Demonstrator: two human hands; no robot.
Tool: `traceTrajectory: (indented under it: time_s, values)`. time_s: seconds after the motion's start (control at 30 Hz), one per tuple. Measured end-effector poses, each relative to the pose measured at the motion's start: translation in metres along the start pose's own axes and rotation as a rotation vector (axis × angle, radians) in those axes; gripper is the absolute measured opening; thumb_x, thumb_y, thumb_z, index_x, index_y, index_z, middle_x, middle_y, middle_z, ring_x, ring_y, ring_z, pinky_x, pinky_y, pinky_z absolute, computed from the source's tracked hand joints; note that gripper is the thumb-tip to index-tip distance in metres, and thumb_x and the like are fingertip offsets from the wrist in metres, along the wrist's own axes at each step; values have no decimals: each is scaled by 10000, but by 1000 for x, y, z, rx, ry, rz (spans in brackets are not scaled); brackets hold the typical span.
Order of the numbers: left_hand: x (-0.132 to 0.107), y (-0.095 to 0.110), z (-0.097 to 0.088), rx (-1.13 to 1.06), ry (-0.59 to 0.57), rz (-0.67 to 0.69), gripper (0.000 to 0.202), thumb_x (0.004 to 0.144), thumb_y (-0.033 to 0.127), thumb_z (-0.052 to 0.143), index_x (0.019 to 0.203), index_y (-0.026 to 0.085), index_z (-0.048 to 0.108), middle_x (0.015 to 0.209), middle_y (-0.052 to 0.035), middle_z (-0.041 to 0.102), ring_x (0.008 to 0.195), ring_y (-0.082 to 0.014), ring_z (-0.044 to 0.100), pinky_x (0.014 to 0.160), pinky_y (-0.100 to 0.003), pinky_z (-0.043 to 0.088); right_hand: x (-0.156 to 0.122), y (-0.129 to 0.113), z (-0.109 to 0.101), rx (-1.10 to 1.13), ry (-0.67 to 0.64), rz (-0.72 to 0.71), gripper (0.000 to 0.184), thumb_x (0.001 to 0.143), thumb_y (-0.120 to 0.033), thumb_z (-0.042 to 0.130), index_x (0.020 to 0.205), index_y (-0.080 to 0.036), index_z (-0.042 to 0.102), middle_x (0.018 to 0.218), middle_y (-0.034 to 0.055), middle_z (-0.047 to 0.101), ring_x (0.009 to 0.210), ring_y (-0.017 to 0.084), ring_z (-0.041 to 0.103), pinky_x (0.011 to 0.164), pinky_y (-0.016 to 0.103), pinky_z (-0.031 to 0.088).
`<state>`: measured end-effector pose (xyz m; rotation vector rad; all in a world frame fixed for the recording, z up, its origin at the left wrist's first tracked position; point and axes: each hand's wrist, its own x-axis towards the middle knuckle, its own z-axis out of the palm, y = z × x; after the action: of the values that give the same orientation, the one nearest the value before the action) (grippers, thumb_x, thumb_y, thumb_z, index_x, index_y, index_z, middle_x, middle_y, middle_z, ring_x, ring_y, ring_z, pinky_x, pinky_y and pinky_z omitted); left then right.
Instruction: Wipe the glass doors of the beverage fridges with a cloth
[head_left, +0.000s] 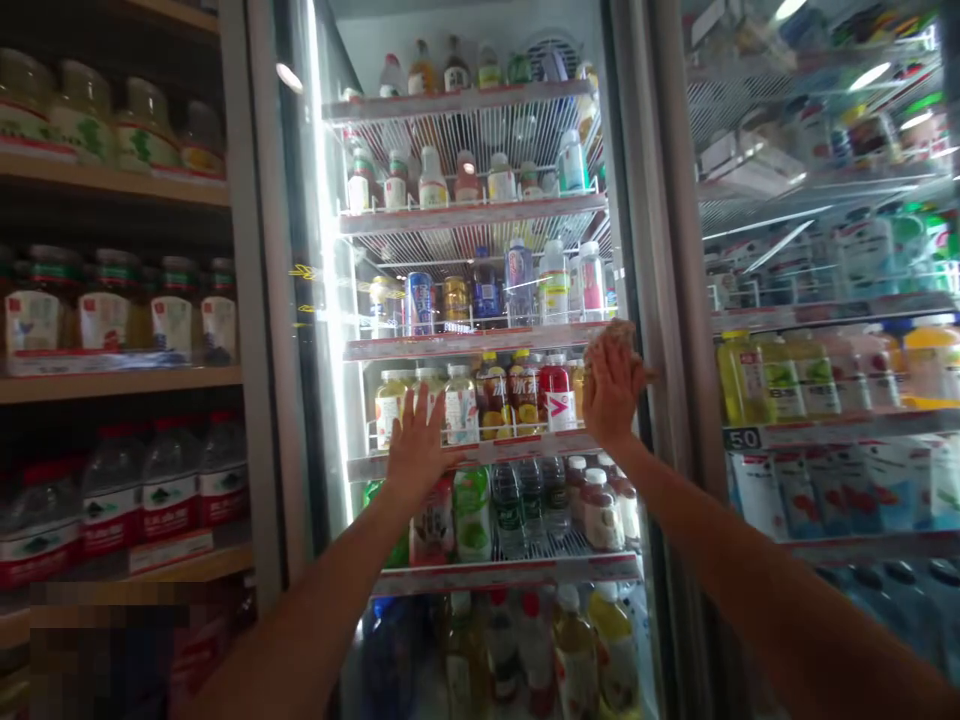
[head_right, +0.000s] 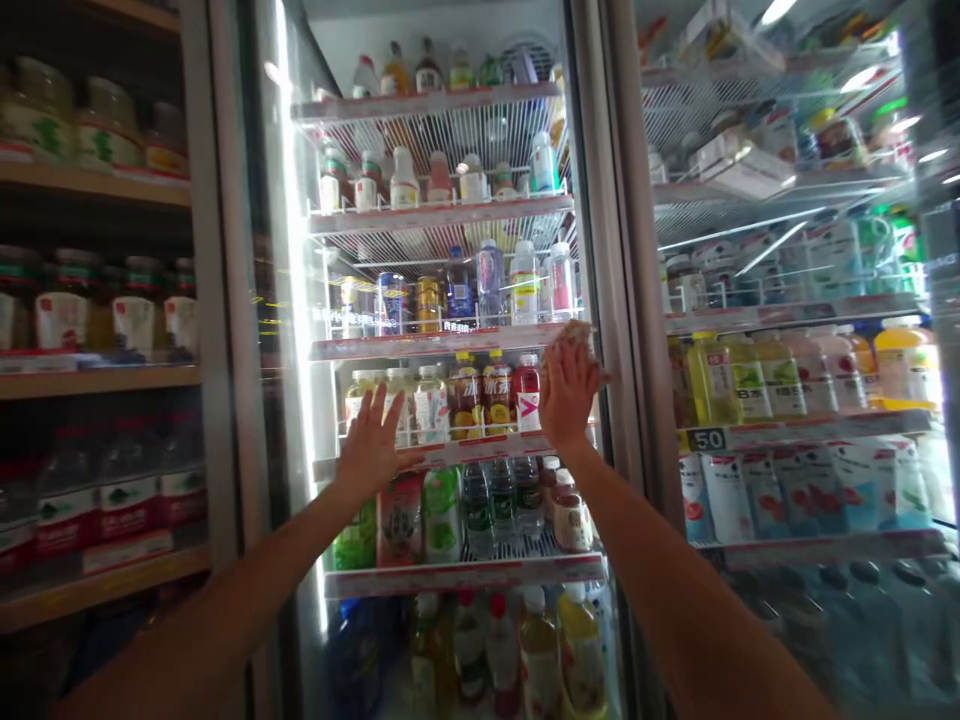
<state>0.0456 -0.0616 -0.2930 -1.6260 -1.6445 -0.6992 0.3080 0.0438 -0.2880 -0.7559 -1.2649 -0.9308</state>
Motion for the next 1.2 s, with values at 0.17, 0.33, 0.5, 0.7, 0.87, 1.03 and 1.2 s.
traceTrajectory:
  time_s: [0.17,0.33,0.5,0.7,0.87,1.03,1.2]
  values:
    - [1,-3,4,-9,70,20,980,665,482,704,1442,185,185,1528,-148,111,1400,-329,65,1079,-521,267,0,-29,10,76,-276,-413,504,868,-187,406,1361,-286,386,1451,0,360,1399,216,151,1113,490,181]
    - [0,0,0,-4,42,15,964,672,469,703,1438,169,199,1524,-162,113,1398,-334,81,1070,-528,279,17,-7,7,48,-144,-230,475,881,-197,377,1353,-238,402,1434,42,385,1392,222,171,1104,520,167]
    - [0,2,-5,1,-7,-4,966,675,467,702,1435,143,202,1526,-161,87,1400,-335,65,1072,-530,271,39,-20,17,56,-153,-126,522,867,-172,365,1386,-223,351,1461,53,334,1401,264,111,1098,569,138]
    - [0,0,-2,-11,28,19,948,685,460,691,1438,162,198,1525,-165,93,1398,-341,65,1069,-530,276,40,-31,16,101,-303,-460,511,844,-136,399,1322,-313,425,1423,-33,402,1377,195,211,1118,484,175]
    - [1,1,-2,-6,12,12,956,686,473,687,1441,165,189,1528,-154,82,1398,-345,72,1065,-537,279,68,-24,24,22,-79,-23,495,859,-147,356,1354,-154,385,1441,97,360,1390,286,137,1061,596,196]
    - [1,2,-5,-2,5,2,968,675,444,708,1438,139,194,1526,-167,65,1399,-344,54,1085,-524,245,47,-63,29,115,-357,-625,480,843,-159,454,1290,-334,452,1408,-75,417,1362,155,251,1127,423,213]
    - [1,2,-2,-9,3,12,968,677,463,701,1440,158,188,1527,-160,71,1400,-338,61,1080,-525,253,59,-27,16,17,-236,-247,443,887,-147,357,1315,-205,455,1433,33,386,1386,239,182,1119,501,132]
